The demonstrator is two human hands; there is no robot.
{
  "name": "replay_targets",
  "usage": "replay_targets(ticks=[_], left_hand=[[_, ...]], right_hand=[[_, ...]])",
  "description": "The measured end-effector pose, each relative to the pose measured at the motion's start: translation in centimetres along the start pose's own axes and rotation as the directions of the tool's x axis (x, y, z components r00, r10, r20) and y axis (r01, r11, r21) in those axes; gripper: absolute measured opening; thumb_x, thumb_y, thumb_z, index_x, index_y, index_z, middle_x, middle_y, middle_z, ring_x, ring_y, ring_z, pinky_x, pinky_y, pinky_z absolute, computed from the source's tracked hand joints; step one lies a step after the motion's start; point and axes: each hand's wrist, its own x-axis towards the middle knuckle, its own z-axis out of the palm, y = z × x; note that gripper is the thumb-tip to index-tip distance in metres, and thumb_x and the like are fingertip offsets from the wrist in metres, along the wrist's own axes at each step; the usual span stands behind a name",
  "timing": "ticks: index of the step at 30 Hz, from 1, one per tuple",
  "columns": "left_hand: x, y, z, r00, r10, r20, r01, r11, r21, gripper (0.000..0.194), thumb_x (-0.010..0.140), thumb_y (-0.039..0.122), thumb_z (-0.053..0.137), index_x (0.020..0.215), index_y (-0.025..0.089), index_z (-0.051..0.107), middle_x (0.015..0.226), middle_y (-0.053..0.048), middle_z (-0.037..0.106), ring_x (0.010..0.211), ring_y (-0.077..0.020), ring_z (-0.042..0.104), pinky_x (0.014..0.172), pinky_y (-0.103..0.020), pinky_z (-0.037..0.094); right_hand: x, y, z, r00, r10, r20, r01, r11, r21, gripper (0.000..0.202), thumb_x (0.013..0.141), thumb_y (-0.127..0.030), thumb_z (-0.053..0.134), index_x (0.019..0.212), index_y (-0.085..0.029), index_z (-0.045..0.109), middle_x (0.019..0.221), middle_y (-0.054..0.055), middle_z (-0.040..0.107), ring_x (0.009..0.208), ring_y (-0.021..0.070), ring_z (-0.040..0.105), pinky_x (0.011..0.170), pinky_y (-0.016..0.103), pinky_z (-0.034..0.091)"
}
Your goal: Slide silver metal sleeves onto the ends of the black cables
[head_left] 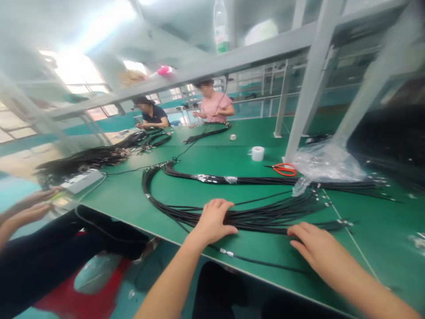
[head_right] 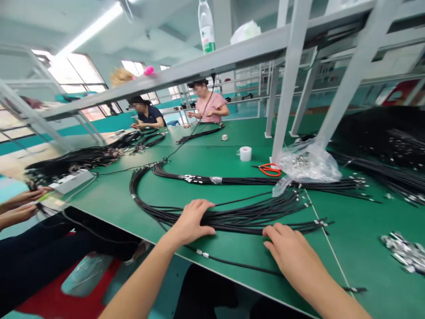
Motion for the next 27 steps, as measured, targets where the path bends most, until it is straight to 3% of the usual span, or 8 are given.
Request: replay_targets(ticks=[1, 3, 9, 14, 19, 22, 24, 27], left_hand=[[0.1, -0.2, 0.3, 1.0, 0.018, 0.017, -0.018, 1.0, 0.002, 0.066, 0.055, 0.044, 0.079, 0.115, 0.032, 0.053, 0.115, 0.001, 0.056, 0.109, -0.023, 0.047, 0.093, -0.036, 0.036], [0.3, -0.6, 0.9, 0.999, 0.041, 0.027, -0.041, 0.999, 0.002, 0.064, 0.055, 0.043, 0.079, 0.113, 0.031, 0.055, 0.112, -0.001, 0.057, 0.105, -0.024, 0.049, 0.09, -0.037, 0.038], [0.8, -2.4, 1.6, 0.993, 0.115, 0.003, -0.114, 0.992, -0.054, 0.029, 0.07, 0.034, 0.069, 0.096, 0.027, 0.06, 0.102, -0.002, 0.059, 0.096, -0.0231, 0.051, 0.082, -0.038, 0.04], [1.4, -3.1, 2.1, 0.996, 0.09, -0.008, -0.09, 0.993, -0.07, 0.031, 0.081, 0.037, 0.057, 0.11, 0.028, 0.055, 0.115, -0.004, 0.056, 0.108, -0.0229, 0.048, 0.092, -0.04, 0.039], [0.7, -3.5, 2.5, 0.999, 0.035, 0.024, -0.034, 0.999, -0.012, 0.041, 0.085, 0.041, 0.049, 0.124, 0.029, 0.051, 0.134, -0.006, 0.047, 0.126, -0.0261, 0.038, 0.104, -0.047, 0.029], [0.1, -3.4, 2.5, 0.998, 0.031, 0.046, -0.031, 0.999, 0.008, 0.04, 0.089, 0.039, 0.041, 0.128, 0.03, 0.048, 0.138, -0.003, 0.045, 0.129, -0.0219, 0.035, 0.107, -0.043, 0.027], [0.2, -3.2, 2.6, 0.999, 0.019, 0.04, -0.02, 1.0, 0.022, 0.041, 0.09, 0.038, 0.039, 0.13, 0.03, 0.045, 0.139, -0.002, 0.043, 0.13, -0.02, 0.033, 0.108, -0.041, 0.026], [1.5, -3.0, 3.2, 0.999, -0.039, 0.019, 0.038, 0.998, 0.058, 0.042, 0.089, 0.036, 0.043, 0.13, 0.027, 0.046, 0.14, -0.006, 0.042, 0.131, -0.0249, 0.031, 0.106, -0.046, 0.025]], right_hand=[[0.6, 0.0, 0.4, 1.0, 0.005, -0.001, -0.005, 1.0, -0.015, 0.019, 0.084, -0.021, 0.049, 0.1, -0.025, 0.058, 0.092, 0.005, 0.059, 0.082, 0.0216, 0.056, 0.07, 0.035, 0.04], [1.6, -0.4, 1.0, 1.0, 0.017, -0.014, -0.018, 0.997, -0.072, 0.031, 0.082, -0.017, 0.05, 0.112, -0.023, 0.056, 0.097, 0.007, 0.059, 0.084, 0.0227, 0.056, 0.071, 0.036, 0.042], [4.9, -1.6, -1.1, 0.997, 0.064, -0.041, -0.071, 0.977, -0.203, 0.019, 0.084, -0.018, 0.048, 0.095, -0.023, 0.063, 0.1, 0.006, 0.061, 0.094, 0.0234, 0.054, 0.079, 0.037, 0.043], [7.5, 1.4, -1.8, 0.994, 0.109, -0.003, -0.107, 0.967, -0.23, 0.041, 0.089, -0.035, 0.044, 0.129, -0.024, 0.047, 0.136, 0.005, 0.045, 0.127, 0.0235, 0.034, 0.102, 0.042, 0.03], [5.8, 3.1, 0.0, 0.985, 0.165, 0.057, -0.148, 0.963, -0.225, 0.058, 0.088, -0.053, 0.036, 0.139, -0.025, 0.033, 0.145, 0.005, 0.031, 0.134, 0.0281, 0.023, 0.105, 0.053, 0.022], [4.3, 2.1, 0.3, 0.976, 0.214, -0.029, -0.215, 0.943, -0.253, 0.06, 0.088, -0.051, 0.036, 0.141, -0.025, 0.028, 0.146, 0.005, 0.029, 0.135, 0.0281, 0.021, 0.106, 0.055, 0.018], [4.1, 1.1, 0.3, 0.986, 0.158, -0.052, -0.166, 0.951, -0.26, 0.06, 0.088, -0.051, 0.038, 0.141, -0.024, 0.028, 0.146, 0.005, 0.029, 0.135, 0.0271, 0.021, 0.108, 0.053, 0.015], [5.0, 0.3, 0.2, 0.998, 0.045, 0.034, -0.037, 0.975, -0.217, 0.059, 0.087, -0.054, 0.037, 0.14, -0.026, 0.03, 0.145, 0.003, 0.03, 0.134, 0.0244, 0.024, 0.108, 0.051, 0.016]])
